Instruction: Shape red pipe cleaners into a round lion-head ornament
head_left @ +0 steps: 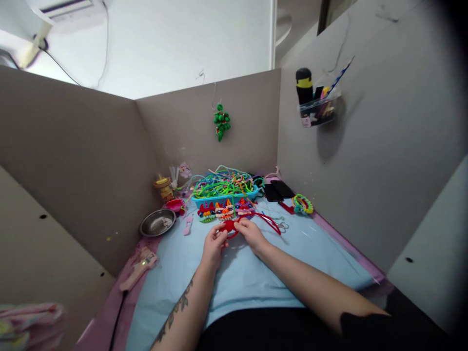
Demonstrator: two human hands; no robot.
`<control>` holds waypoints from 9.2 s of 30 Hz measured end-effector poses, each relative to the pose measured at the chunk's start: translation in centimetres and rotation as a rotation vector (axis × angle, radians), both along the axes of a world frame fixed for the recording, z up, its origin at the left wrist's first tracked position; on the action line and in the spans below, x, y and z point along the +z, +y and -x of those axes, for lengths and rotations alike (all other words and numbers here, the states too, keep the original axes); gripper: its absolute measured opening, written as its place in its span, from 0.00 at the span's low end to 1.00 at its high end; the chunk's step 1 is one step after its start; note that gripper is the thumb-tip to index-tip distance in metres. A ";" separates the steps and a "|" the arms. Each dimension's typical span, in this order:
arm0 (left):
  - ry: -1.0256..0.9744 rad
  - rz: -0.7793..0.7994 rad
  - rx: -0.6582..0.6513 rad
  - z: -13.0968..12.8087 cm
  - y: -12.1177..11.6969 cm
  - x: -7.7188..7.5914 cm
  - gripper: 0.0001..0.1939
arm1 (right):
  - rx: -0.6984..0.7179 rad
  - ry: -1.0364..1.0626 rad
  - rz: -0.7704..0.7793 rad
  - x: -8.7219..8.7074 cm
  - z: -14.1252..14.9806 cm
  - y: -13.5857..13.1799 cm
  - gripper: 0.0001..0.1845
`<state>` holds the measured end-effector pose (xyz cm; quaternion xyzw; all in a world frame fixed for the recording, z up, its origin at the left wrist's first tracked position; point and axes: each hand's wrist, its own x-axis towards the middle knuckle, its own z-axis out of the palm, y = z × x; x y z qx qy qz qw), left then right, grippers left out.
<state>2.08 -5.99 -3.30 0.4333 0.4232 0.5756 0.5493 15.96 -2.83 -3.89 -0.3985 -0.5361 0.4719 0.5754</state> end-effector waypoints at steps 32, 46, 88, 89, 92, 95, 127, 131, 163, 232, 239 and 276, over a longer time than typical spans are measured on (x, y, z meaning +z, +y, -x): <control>-0.315 -0.076 0.238 4.5 1.9 1.8 0.22 | -0.536 -0.389 -0.170 1.2 -5.1 1.3 0.13; -0.402 -0.043 0.324 5.5 1.9 1.8 0.22 | -0.723 -0.582 -0.170 0.6 -11.3 4.8 0.19; 0.070 -0.160 -0.043 2.2 0.2 1.0 0.18 | 0.234 -0.078 0.061 1.5 -0.3 -1.6 0.12; 0.058 -0.158 -0.050 2.2 0.3 0.9 0.19 | 0.244 -0.105 0.032 1.5 -0.3 -1.6 0.12; 0.024 -0.146 -0.072 2.2 0.4 0.6 0.21 | 0.233 -0.161 -0.014 1.4 -0.4 -1.4 0.11; -0.004 -0.138 -0.109 2.2 0.5 0.5 0.25 | 0.231 -0.180 -0.073 1.1 -0.5 -1.2 0.11; -0.630 0.040 0.205 5.8 2.5 0.7 0.17 | 0.504 -1.215 -1.098 1.4 3.6 -5.8 0.07; -0.711 0.046 0.311 6.7 3.1 0.8 0.13 | 0.704 -1.104 -1.063 2.6 1.3 -6.9 0.06; -0.092 -0.230 0.226 2.1 1.3 1.1 0.27 | -0.217 -0.658 -0.639 6.9 1.8 -3.5 0.10; 0.066 -0.115 0.122 2.4 0.8 1.1 0.21 | -0.258 -0.377 -0.389 1.9 3.1 -1.3 0.08; 0.073 -0.199 0.097 2.1 0.7 1.1 0.18 | -0.173 -0.234 -0.270 1.9 3.2 -1.1 0.08; 0.178 -0.154 0.215 3.1 0.8 1.4 0.20 | 0.009 -0.036 -0.322 3.0 1.8 -0.7 0.09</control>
